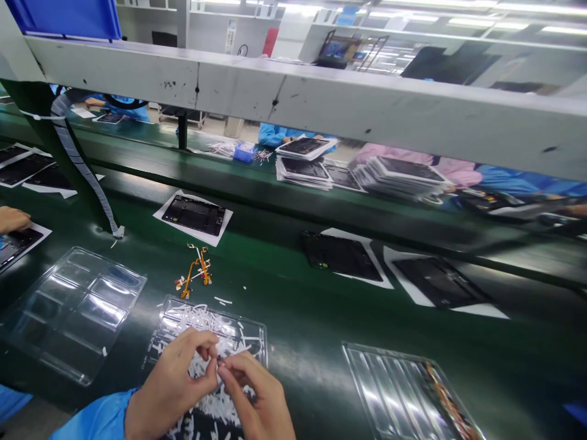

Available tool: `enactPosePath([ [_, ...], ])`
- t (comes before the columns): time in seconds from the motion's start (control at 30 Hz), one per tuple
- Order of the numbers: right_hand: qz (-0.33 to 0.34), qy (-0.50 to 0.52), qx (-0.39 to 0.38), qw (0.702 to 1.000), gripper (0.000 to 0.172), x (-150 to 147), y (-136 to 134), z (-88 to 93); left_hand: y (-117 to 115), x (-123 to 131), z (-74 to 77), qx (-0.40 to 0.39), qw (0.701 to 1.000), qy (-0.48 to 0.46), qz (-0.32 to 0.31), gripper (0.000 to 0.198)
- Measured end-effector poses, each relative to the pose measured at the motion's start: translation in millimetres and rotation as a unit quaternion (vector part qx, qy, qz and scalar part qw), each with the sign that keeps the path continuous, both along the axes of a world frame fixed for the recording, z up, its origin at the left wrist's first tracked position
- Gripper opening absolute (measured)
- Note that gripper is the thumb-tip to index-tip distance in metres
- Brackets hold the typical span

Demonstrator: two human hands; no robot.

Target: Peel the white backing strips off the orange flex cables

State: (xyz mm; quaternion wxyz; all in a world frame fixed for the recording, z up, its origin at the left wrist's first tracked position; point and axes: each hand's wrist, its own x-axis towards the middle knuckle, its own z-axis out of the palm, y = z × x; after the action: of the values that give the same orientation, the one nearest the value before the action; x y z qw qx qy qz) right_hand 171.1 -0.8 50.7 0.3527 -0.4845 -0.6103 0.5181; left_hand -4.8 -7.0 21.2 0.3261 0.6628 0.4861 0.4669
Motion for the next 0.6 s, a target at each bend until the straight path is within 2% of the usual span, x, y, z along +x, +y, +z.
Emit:
enactPosePath([
  [0.07, 0.028, 0.041, -0.06, 0.997, 0.036, 4.4, 2.8, -0.8, 2.3, -1.7, -3.2, -0.107, 0.989, -0.098, -0.035, 0.036],
  [0.13, 0.041, 0.091, -0.124, 0.987, 0.043, 8.4, 5.5, -3.9, 5.0, -2.8, -5.9, -0.192, 0.957, -0.205, -0.068, 0.031],
  [0.2, 0.023, 0.124, -0.159, 0.979, 0.048, 10.0, 6.5, -8.0, 6.3, -3.6, -7.2, -0.214, 0.94, -0.256, -0.069, 0.027],
  [0.27, -0.025, 0.131, -0.16, 0.978, 0.048, 8.3, 5.1, -11.0, 4.9, -4.1, -6.8, -0.183, 0.956, -0.225, -0.042, 0.023],
  [0.4, -0.093, 0.108, -0.133, 0.981, 0.045, -0.4, -2.0, -9.5, -2.1, -3.6, -1.8, -0.071, 0.995, -0.071, 0.008, 0.019],
  [0.6, -0.051, 0.054, -0.071, 0.995, 0.038, -5.4, -5.4, -2.3, -4.2, -0.8, 6.3, 0.038, 0.998, 0.035, 0.045, 0.022],
])
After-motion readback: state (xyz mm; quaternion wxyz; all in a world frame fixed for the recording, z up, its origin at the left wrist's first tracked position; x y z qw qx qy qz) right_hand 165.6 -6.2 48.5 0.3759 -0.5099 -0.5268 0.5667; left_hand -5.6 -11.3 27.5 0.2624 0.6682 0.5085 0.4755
